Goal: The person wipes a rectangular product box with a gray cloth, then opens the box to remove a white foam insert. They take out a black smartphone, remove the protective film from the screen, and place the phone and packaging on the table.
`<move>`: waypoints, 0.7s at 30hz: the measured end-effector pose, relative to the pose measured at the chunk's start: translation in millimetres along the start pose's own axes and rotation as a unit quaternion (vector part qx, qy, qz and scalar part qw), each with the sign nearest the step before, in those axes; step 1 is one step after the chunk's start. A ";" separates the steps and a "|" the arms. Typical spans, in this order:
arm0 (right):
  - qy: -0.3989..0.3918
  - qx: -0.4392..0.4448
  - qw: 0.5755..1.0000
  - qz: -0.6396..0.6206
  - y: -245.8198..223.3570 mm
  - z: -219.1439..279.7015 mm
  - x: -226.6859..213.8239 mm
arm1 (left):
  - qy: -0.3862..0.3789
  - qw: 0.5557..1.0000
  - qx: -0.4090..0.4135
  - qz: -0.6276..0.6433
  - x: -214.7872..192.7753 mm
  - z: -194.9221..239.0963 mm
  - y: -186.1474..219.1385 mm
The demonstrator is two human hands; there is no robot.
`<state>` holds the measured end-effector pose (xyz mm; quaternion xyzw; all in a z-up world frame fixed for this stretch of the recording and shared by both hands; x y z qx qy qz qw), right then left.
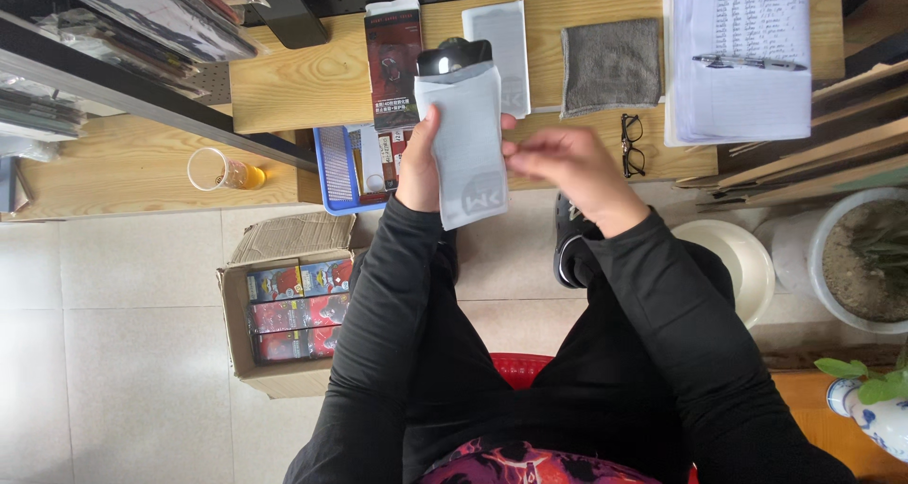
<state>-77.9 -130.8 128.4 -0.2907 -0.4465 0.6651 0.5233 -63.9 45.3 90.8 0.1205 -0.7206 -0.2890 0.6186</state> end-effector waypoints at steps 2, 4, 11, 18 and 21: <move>0.040 -0.060 0.996 -0.050 4.8 -9.4 -15.7 | 0.034 0.999 -0.011 -0.032 -2.9 -0.6 -4.8; 0.024 -0.086 0.994 -0.067 17.3 -21.4 -24.4 | 0.041 0.998 -0.026 -0.050 11.3 3.9 -11.7; 0.025 -0.117 0.967 -0.224 2.6 -10.0 -10.0 | 0.104 0.986 -0.095 -0.093 22.3 18.9 -40.6; 0.041 -0.124 0.966 -0.223 0.8 -8.0 -12.1 | 0.029 0.995 -0.089 -0.047 18.0 12.2 -46.8; 0.040 -0.136 0.966 -0.214 3.2 -9.3 -14.8 | 0.028 0.994 -0.095 -0.051 25.7 12.3 -41.2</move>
Point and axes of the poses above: each hand's wrist, its own z-axis away from the middle knuckle, its own x-axis out of the palm, y = z × x, the point moved 1 cm from there along -z, towards the middle knuckle, and after that the axes turned 10 degrees about x, right-handed, at the moved point
